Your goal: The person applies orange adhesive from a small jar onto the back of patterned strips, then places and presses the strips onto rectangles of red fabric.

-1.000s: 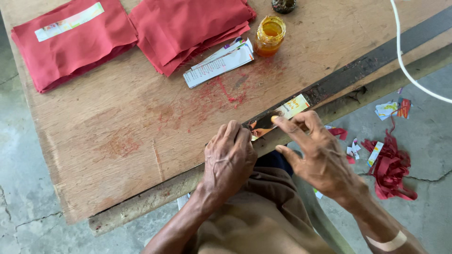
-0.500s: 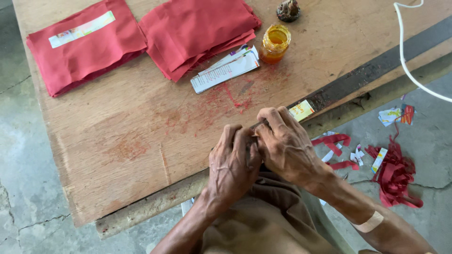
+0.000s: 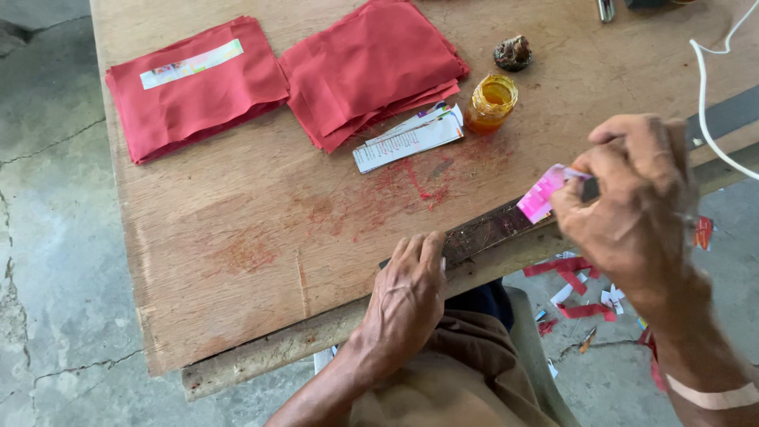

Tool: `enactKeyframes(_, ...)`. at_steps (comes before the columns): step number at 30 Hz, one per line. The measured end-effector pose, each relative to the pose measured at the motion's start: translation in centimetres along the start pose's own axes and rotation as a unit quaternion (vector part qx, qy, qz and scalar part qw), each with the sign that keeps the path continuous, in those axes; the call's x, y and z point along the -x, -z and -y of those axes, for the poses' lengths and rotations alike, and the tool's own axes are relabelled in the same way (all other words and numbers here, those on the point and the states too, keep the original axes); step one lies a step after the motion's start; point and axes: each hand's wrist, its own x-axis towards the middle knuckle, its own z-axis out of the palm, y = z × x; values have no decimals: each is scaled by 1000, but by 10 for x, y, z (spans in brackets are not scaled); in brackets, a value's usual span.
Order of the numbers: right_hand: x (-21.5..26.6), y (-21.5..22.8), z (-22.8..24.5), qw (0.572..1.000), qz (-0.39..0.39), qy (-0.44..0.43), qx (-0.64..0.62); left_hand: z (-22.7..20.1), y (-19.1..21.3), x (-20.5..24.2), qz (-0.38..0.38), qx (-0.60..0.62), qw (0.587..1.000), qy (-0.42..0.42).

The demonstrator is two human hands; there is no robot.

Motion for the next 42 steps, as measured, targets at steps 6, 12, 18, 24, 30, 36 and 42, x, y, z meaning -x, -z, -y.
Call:
enactKeyframes(6, 0, 12, -21, 1000, -12, -18, -15, -11, 15, -10, 77, 32, 995, 47)
enactKeyframes(12, 9, 30, -27, 994, 14, -74, -77, 2, 30, -20, 101, 122, 986, 55)
enactKeyframes(18, 3, 51, 14, 985, -17, -13, -172, 73, 68, -71, -101, -17, 995, -15)
enactKeyframes(24, -6, 33, 50, 970, -3, 45, -240, 164, 98, -165, -191, -218, 950, 117)
enactKeyframes(30, 2, 27, 50, 954, 27, -31, -298, 176, 87, -183, -92, -198, 942, 256)
enactKeyframes(36, 5, 29, 44, 959, 24, -39, -279, 181, 84, -186, -107, -264, 935, 211)
enactKeyframes(42, 9, 28, 38, 957, 22, -36, -286, 174, 89, -194, -217, -270, 931, 113)
